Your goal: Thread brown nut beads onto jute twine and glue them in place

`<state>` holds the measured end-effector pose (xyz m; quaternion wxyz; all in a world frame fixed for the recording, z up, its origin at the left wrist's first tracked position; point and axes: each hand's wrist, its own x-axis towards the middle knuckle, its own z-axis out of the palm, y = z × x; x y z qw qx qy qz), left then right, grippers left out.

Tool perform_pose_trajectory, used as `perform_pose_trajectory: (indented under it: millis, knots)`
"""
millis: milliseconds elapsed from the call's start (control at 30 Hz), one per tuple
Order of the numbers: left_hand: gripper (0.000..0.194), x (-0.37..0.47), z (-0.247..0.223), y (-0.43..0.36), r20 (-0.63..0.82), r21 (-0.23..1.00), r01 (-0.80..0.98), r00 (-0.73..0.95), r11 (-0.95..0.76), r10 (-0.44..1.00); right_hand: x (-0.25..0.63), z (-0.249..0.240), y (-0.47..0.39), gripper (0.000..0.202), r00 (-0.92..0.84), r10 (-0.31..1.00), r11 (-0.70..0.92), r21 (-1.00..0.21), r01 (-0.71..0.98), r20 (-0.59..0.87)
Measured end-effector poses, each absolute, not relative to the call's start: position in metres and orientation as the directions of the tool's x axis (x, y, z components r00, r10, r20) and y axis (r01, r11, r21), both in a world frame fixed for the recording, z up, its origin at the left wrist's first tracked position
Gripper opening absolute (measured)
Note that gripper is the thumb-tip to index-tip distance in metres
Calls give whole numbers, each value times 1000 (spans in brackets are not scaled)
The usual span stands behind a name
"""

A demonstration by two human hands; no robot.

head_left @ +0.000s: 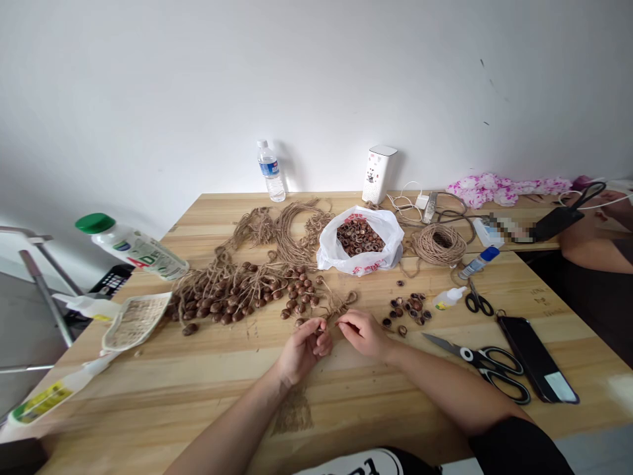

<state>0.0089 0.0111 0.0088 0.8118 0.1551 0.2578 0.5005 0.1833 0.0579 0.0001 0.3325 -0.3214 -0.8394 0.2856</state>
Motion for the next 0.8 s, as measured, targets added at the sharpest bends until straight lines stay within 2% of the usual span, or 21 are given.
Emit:
perform_pose_trajectory:
  millis: [800]
  knots:
    - [17, 8, 7, 13, -266, 475, -740, 396, 477, 879, 183, 0, 58, 18, -570, 736, 618, -705, 348, 364]
